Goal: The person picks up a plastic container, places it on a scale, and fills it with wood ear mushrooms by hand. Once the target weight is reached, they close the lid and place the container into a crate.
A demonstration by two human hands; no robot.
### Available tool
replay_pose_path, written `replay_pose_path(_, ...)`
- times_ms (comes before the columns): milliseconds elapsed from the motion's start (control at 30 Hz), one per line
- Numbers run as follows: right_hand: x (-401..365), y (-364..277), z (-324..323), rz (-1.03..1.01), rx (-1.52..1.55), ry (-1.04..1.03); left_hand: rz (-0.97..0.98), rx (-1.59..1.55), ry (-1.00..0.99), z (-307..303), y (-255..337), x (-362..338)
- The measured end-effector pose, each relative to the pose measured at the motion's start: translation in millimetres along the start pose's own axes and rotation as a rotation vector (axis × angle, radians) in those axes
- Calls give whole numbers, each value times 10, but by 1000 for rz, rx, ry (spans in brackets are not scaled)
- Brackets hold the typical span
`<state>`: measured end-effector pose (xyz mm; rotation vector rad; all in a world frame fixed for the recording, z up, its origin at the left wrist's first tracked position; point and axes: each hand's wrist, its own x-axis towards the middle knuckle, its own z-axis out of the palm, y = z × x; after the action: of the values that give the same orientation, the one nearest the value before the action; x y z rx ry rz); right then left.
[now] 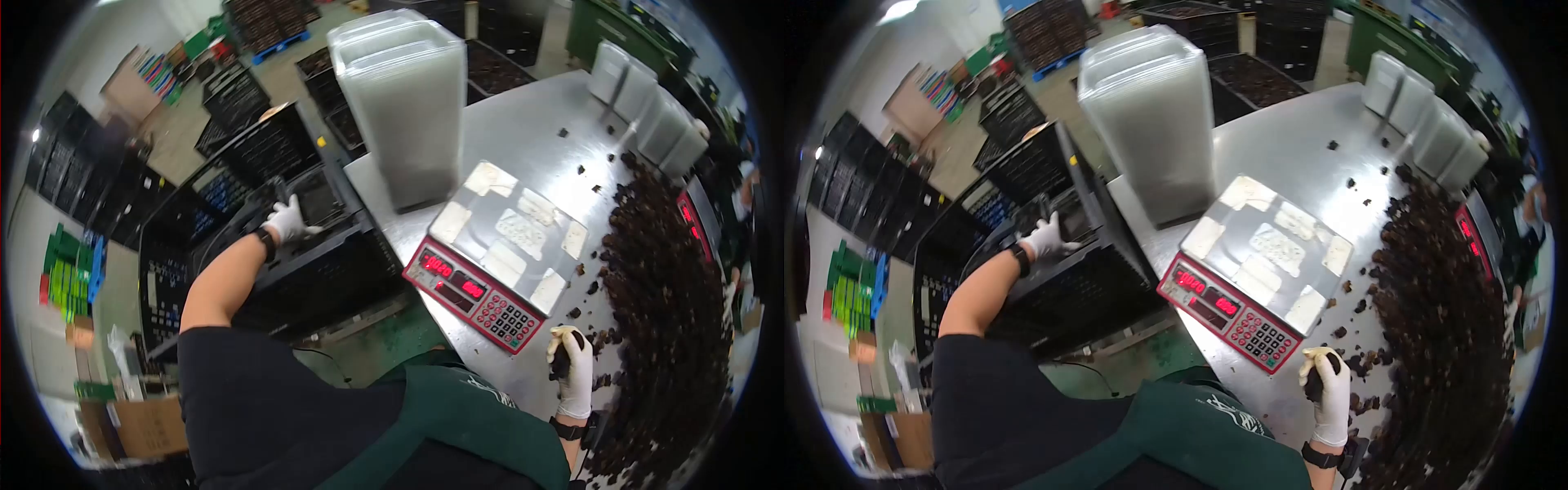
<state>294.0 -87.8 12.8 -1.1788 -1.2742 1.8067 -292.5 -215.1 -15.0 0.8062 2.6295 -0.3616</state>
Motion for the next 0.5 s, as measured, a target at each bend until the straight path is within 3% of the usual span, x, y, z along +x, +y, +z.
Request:
replay_pose_path(33,-27,31,-9,8,5,12,16,-12,23,58,-129,183)
replay_pose_path(133,-23,96,-121,47,27,39,223,-568,133,-356,-218,269)
replay_pose_path(167,-27,162,-185,72,43,60,191,-611,327,-646,-142,213)
replay_pose_path(200,-37,214,-220,85,48,81,460,-454,574,-1056,-95,130)
replay_pose_path(233,-42,280,-252,113,55,110,499,-397,674,-1536,257,-473)
replay_pose_path(267,-36,366,-300,134,64,95,611,-307,941,-1726,240,-422)
replay_pose_path(300,-31,471,-356,148,70,78,745,-388,1010,-1930,299,-360)
replay_pose_path(367,-128,571,-405,191,140,68,874,-812,801,-2119,897,-759)
replay_pose_path(400,-166,566,-368,196,169,89,1013,-409,927,-2257,1034,-747)
replay_pose_path(500,-237,622,-348,197,154,90,1054,-205,725,-2246,1471,-338)
